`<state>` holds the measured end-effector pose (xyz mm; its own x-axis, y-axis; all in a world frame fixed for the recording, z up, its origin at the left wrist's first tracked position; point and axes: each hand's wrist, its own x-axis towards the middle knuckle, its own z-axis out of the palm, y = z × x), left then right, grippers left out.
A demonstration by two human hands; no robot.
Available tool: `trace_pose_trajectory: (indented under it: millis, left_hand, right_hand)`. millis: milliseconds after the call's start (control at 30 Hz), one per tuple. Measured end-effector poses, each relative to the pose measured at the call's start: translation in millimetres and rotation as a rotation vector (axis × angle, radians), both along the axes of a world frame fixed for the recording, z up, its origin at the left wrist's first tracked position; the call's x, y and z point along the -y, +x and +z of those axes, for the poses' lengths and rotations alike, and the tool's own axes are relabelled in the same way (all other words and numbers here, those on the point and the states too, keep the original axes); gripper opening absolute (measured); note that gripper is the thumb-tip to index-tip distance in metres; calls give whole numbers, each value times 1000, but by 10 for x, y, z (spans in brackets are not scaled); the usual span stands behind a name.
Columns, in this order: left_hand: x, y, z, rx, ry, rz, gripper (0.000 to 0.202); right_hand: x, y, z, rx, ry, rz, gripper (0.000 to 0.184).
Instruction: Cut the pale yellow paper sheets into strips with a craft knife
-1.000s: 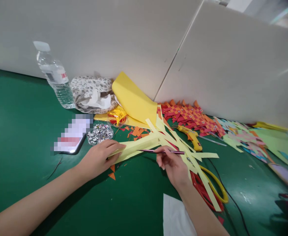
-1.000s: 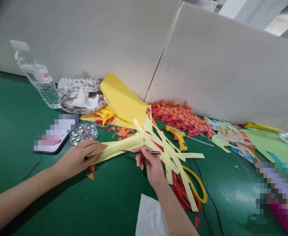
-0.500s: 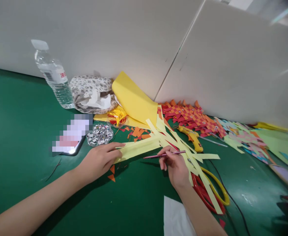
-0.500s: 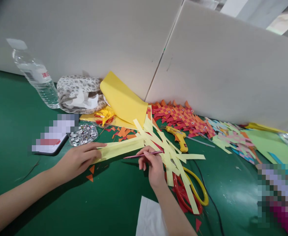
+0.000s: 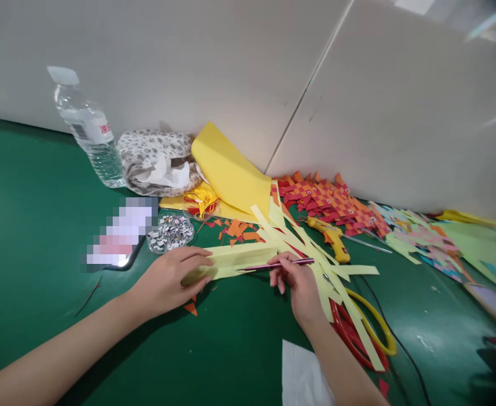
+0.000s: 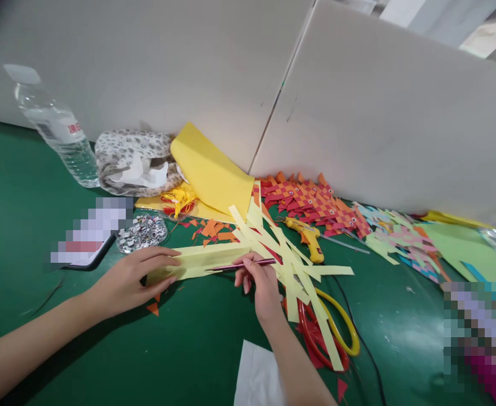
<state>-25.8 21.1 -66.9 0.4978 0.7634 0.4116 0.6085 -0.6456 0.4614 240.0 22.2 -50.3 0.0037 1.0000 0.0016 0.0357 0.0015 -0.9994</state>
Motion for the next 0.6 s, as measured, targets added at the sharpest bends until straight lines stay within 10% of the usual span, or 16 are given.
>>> trace_pose_trajectory:
  millis: [600]
  left_hand:
    - [-50, -22, -6, 65, -191, -80, 14]
  right_hand:
    - [-10, -297, 90, -3, -82, 135, 30]
